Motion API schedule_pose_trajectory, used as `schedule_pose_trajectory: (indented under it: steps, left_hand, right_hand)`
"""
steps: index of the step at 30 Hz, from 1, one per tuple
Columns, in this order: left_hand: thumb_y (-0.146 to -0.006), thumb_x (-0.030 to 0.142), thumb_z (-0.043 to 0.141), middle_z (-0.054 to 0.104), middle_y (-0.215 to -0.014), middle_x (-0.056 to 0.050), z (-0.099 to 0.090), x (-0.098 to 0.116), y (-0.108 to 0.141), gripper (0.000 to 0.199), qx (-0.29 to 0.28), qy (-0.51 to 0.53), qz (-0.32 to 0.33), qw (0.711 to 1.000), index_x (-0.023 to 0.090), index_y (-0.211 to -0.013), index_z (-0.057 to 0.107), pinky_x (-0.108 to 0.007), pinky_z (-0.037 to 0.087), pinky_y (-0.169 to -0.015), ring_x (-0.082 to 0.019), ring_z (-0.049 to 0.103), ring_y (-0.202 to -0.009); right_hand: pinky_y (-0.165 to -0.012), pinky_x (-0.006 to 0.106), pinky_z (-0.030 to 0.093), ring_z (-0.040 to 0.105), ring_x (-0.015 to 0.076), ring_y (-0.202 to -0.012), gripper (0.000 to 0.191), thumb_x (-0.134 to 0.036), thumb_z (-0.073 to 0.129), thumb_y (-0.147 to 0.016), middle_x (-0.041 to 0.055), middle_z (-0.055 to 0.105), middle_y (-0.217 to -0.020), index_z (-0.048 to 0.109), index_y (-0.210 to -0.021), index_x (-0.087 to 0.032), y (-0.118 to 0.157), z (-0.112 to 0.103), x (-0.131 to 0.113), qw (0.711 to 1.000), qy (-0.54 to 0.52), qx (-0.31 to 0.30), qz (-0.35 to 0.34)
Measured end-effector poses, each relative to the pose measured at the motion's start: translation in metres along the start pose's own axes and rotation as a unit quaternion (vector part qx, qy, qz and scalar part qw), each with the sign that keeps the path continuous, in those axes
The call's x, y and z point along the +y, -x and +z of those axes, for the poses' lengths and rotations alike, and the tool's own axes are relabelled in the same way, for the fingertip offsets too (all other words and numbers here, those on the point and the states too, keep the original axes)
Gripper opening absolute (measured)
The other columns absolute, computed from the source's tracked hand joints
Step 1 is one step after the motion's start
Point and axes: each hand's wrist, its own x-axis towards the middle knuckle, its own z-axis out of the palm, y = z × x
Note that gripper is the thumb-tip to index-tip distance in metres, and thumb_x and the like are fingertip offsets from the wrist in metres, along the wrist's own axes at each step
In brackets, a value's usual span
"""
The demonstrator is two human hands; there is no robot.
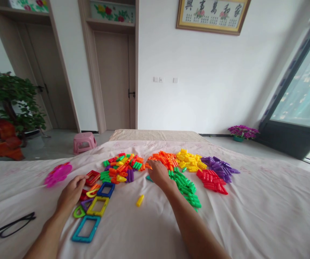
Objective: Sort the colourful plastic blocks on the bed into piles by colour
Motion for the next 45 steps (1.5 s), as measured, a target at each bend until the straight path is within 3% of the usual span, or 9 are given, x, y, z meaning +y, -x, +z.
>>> schedule_pose_trajectory:
  steps: [6, 12, 16, 25, 28, 32, 37, 41, 45]
  left_hand:
    - [-0.089, 0.045, 0.047, 0.075, -0.114, -0.004, -0.001, 0.003, 0.000, 0.034, 0.004, 0.011, 0.010, 1.000, 0.026, -0.105, 0.069, -0.030, 0.049, -0.084, -0.024, 0.069, -0.101]
    - [-0.088, 0.045, 0.048, 0.076, -0.112, -0.003, 0.000, 0.002, -0.003, 0.032, 0.003, 0.013, 0.005, 1.000, 0.026, -0.103, 0.069, -0.029, 0.049, -0.084, -0.024, 0.069, -0.102]
    - [-0.090, 0.045, 0.045, 0.075, -0.114, -0.003, -0.001, 0.006, 0.000, 0.034, -0.002, 0.018, 0.000, 1.000, 0.026, -0.105, 0.068, -0.030, 0.049, -0.085, -0.024, 0.069, -0.103]
    - [-0.090, 0.045, 0.045, 0.075, -0.115, -0.003, -0.002, 0.009, 0.000, 0.034, -0.008, 0.016, -0.019, 1.000, 0.026, -0.106, 0.069, -0.030, 0.048, -0.085, -0.024, 0.068, -0.104]
    - [-0.090, 0.045, 0.046, 0.075, -0.115, -0.003, -0.003, 0.010, 0.000, 0.034, -0.006, 0.012, -0.018, 1.000, 0.026, -0.107, 0.069, -0.030, 0.048, -0.083, -0.024, 0.069, -0.102]
    - [-0.089, 0.044, 0.046, 0.075, -0.115, -0.003, -0.003, 0.009, 0.000, 0.034, -0.001, 0.008, -0.016, 1.000, 0.026, -0.106, 0.070, -0.030, 0.048, -0.083, -0.024, 0.069, -0.102]
    - [-0.089, 0.046, 0.046, 0.075, -0.116, -0.003, 0.001, 0.001, -0.004, 0.034, -0.002, 0.015, -0.008, 1.000, 0.026, -0.105, 0.069, -0.030, 0.049, -0.085, -0.025, 0.068, -0.102]
    - [-0.087, 0.045, 0.048, 0.076, -0.112, -0.002, 0.002, -0.002, -0.006, 0.033, 0.004, 0.020, -0.006, 1.000, 0.027, -0.105, 0.070, -0.028, 0.049, -0.082, -0.023, 0.070, -0.099]
    - [-0.088, 0.046, 0.048, 0.076, -0.113, -0.002, 0.003, -0.002, -0.006, 0.034, 0.005, 0.020, -0.009, 1.000, 0.027, -0.105, 0.070, -0.030, 0.049, -0.084, -0.024, 0.070, -0.099]
  right_hand:
    - [-0.104, 0.041, 0.034, 0.047, 0.0301, -0.131, 0.048, -0.024, 0.057, -0.090, 0.0118, 0.067, -0.128, 0.053, -0.139, -0.021, -0.030, 0.033, -0.014, 0.999, 0.041, 0.006, -0.001]
    - [-0.109, 0.043, 0.024, 0.041, 0.0297, -0.136, 0.043, -0.022, 0.055, -0.090, 0.0110, 0.067, -0.128, 0.057, -0.133, -0.022, -0.035, 0.052, -0.007, 0.998, 0.057, 0.019, -0.011]
    - [-0.107, 0.040, 0.027, 0.045, 0.0294, -0.129, 0.045, -0.027, 0.061, -0.086, 0.0093, 0.068, -0.125, 0.059, -0.131, -0.024, -0.037, 0.041, -0.001, 0.997, 0.040, 0.059, -0.002]
    - [-0.102, 0.041, 0.031, 0.045, 0.0314, -0.126, 0.055, -0.027, 0.053, -0.092, 0.0151, 0.063, -0.132, 0.048, -0.145, -0.018, -0.038, 0.006, 0.037, 0.972, 0.044, 0.156, 0.170]
    - [-0.104, 0.041, 0.031, 0.044, 0.0304, -0.128, 0.049, -0.025, 0.050, -0.093, 0.0130, 0.061, -0.136, 0.053, -0.142, -0.019, -0.038, 0.007, 0.036, 0.971, 0.033, 0.177, 0.160]
    - [-0.105, 0.035, 0.033, 0.047, 0.0256, -0.126, 0.041, -0.021, 0.044, -0.096, 0.0081, 0.066, -0.131, 0.062, -0.134, -0.024, -0.042, 0.019, 0.014, 0.988, 0.007, 0.133, 0.074]
    - [-0.101, 0.034, 0.037, 0.052, 0.0246, -0.123, 0.046, -0.018, 0.038, -0.098, 0.0081, 0.066, -0.132, 0.056, -0.141, -0.022, -0.056, 0.045, -0.016, 0.996, -0.011, 0.084, 0.007]
    - [-0.097, 0.036, 0.040, 0.055, 0.0267, -0.121, 0.044, -0.019, 0.039, -0.099, 0.0127, 0.068, -0.127, 0.055, -0.140, -0.019, -0.073, 0.059, -0.024, 0.999, -0.001, 0.047, 0.020]
    - [-0.095, 0.036, 0.041, 0.058, 0.0285, -0.119, 0.038, -0.030, 0.045, -0.099, 0.0142, 0.070, -0.122, 0.060, -0.132, -0.018, -0.085, 0.061, -0.023, 0.999, 0.005, -0.002, 0.041]
